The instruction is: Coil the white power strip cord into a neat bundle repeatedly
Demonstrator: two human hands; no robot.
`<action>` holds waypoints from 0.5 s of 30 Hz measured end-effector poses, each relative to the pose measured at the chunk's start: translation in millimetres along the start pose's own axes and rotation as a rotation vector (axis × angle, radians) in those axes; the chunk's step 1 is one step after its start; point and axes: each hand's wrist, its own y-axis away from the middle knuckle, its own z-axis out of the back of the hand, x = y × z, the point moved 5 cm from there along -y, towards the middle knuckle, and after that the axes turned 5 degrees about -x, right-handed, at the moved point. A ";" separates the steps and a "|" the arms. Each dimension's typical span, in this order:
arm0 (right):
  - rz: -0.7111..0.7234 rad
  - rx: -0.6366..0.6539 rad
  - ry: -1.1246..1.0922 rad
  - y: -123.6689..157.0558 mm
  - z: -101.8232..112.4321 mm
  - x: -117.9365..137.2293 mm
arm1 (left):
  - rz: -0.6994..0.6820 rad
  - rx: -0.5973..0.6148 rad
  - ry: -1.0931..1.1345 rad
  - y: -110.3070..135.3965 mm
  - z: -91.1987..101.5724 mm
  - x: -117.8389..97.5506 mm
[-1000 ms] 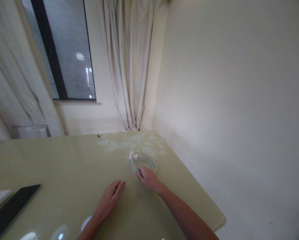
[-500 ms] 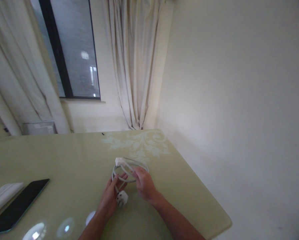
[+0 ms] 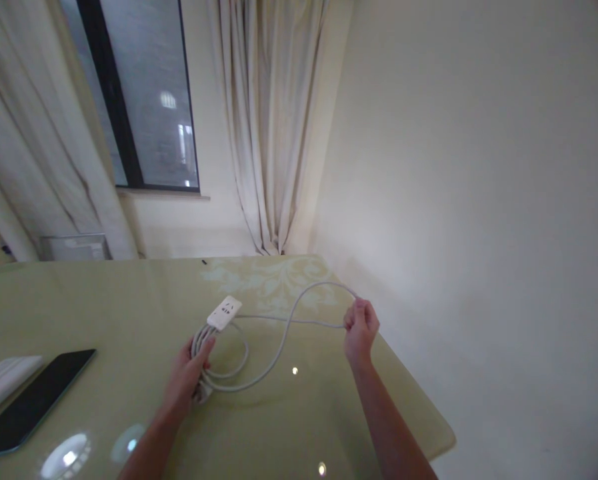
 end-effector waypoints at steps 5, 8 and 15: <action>0.068 -0.065 -0.042 -25.6 24.5 15.5 | -0.249 -0.108 -0.290 -1.0 14.9 -18.7; 0.050 -0.091 -0.039 -36.2 38.8 14.7 | -0.197 -0.149 -0.362 -6.9 21.3 -15.2; -0.067 -0.078 0.053 -24.0 60.1 -16.4 | -0.088 -0.225 -0.214 -18.4 38.4 -5.1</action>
